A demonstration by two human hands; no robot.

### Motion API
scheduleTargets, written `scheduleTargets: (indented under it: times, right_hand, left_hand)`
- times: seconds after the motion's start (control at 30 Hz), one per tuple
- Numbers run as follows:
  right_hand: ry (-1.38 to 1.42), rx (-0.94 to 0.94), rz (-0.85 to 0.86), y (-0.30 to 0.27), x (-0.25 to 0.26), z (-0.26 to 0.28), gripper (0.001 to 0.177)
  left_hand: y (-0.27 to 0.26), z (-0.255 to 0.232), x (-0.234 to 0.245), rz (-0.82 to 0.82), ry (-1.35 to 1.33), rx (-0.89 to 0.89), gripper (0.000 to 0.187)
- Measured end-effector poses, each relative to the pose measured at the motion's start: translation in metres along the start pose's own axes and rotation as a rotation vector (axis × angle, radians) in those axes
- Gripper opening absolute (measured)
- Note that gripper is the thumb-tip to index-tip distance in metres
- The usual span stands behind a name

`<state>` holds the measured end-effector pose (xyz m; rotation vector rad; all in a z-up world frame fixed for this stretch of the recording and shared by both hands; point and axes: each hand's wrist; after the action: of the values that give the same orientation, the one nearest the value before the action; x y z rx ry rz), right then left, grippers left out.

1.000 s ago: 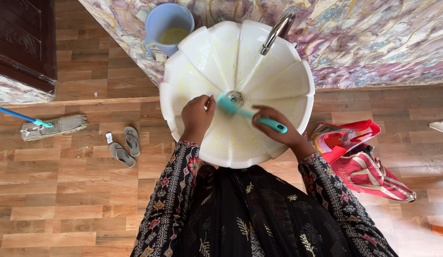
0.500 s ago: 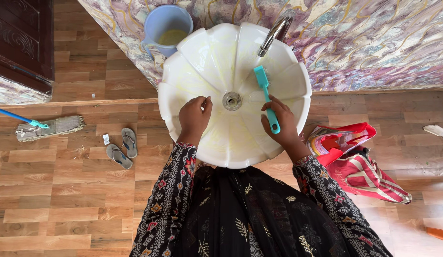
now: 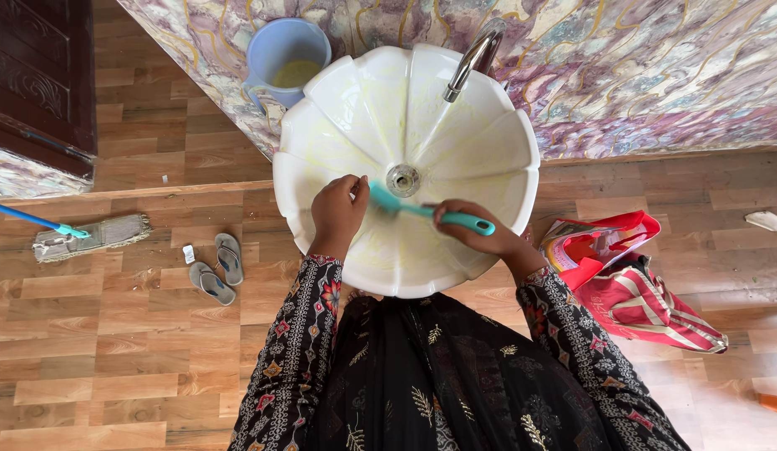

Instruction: The person scrubs the interior of a white, flower-shaped sink using a teal scrub brush. They repeatedly dip the brush into a blue bucket containing a yellowish liquid and scrub the sink's surface and drain area. The person occasionally rinses the brush under the running tap.

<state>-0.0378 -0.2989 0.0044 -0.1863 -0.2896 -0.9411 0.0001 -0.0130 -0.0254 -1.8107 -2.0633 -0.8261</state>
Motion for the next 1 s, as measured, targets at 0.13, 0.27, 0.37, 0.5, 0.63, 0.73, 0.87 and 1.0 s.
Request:
scheduleTargets:
  times: [0.13,0.27,0.37,0.5,0.63,0.73,0.87,1.0]
  right_hand:
    - [-0.25,0.096,-0.276,-0.004,-0.003,0.001,0.012]
    - [-0.589,0.017,-0.503,-0.003,-0.004,0.006,0.021]
    - [-0.335,0.12,-0.162,0.0,-0.006,0.003,0.023]
    - [-0.571,0.039,-0.33,-0.004,-0.009,0.002,0.018]
    - [-0.682,-0.152,-0.525,-0.002,-0.009,0.007,0.026]
    - [-0.381,-0.045,-0.171,-0.003,-0.003,0.006,0.03]
    - [0.122,0.149,0.088,-0.001,-0.002,-0.002,0.026]
    - [-0.63,-0.02,-0.425,-0.006,-0.006,0.007,0.019]
  left_hand:
    - [0.001,0.0,0.001,0.014,0.025,0.022,0.029]
    - [0.0,0.003,-0.001,0.022,0.042,0.019,0.029]
    - [0.0,0.005,-0.002,0.016,0.029,0.008,0.029]
    - [-0.001,0.005,-0.002,0.019,0.029,0.012,0.029]
    - [0.0,0.002,-0.001,0.016,0.03,0.019,0.029]
    - [-0.001,0.001,0.0,0.021,0.009,0.02,0.029]
    - [-0.002,0.001,0.001,0.012,0.005,-0.005,0.028]
    - [-0.001,0.001,0.0,0.006,0.016,-0.002,0.028]
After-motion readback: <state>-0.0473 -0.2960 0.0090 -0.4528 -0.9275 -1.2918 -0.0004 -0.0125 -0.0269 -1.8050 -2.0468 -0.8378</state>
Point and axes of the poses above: each hand's wrist, its own y-axis towards the middle knuckle, its own x-axis out of the back of the hand, z = x × y, and after that the axes turned 12 degrees about -y, right-handed
